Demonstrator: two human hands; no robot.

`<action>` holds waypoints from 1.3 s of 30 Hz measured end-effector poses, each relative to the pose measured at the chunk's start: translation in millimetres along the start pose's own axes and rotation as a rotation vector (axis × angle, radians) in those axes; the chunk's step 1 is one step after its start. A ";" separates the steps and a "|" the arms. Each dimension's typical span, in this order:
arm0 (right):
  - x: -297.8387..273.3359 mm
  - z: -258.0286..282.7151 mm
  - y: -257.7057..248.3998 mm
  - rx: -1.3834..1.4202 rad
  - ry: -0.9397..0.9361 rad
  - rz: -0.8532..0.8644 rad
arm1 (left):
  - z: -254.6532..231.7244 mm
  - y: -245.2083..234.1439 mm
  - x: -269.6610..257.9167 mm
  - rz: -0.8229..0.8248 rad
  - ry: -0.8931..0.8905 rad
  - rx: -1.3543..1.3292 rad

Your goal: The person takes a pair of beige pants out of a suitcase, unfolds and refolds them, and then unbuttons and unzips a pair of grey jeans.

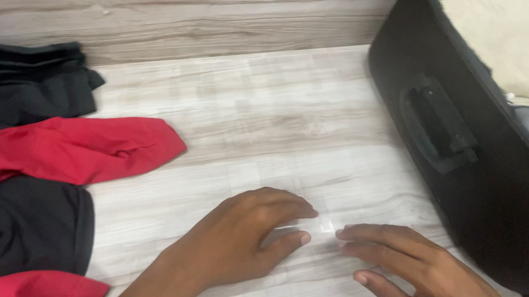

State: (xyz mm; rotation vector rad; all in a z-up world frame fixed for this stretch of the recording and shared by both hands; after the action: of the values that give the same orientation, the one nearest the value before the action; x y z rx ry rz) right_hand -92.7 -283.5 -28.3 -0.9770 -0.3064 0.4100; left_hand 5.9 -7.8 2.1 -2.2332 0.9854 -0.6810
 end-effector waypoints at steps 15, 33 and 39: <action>-92.8 -10.6 -181.5 -0.630 0.347 -0.472 | -58.3 41.6 208.6 -0.383 0.571 -0.036; 16.6 -321.6 -300.4 -0.504 0.864 -0.348 | -82.6 91.0 357.0 0.202 -0.110 0.689; 39.9 -282.5 -311.3 -0.173 1.121 -0.376 | -79.6 106.2 361.6 0.071 -0.072 0.660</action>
State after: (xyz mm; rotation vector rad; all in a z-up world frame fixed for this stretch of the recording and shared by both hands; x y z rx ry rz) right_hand 124.8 -625.8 89.2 -1.1466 0.5003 -0.5330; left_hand 118.4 -371.7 59.0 -1.6240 0.6696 -0.7542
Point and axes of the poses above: each hand's wrist, its own x-axis towards the middle knuckle, its own y-axis out of the palm, z = x × y, the point moved 1 cm from there along x, towards the middle knuckle, and after that the axes turned 2 degrees about x, right-handed, at the moved point
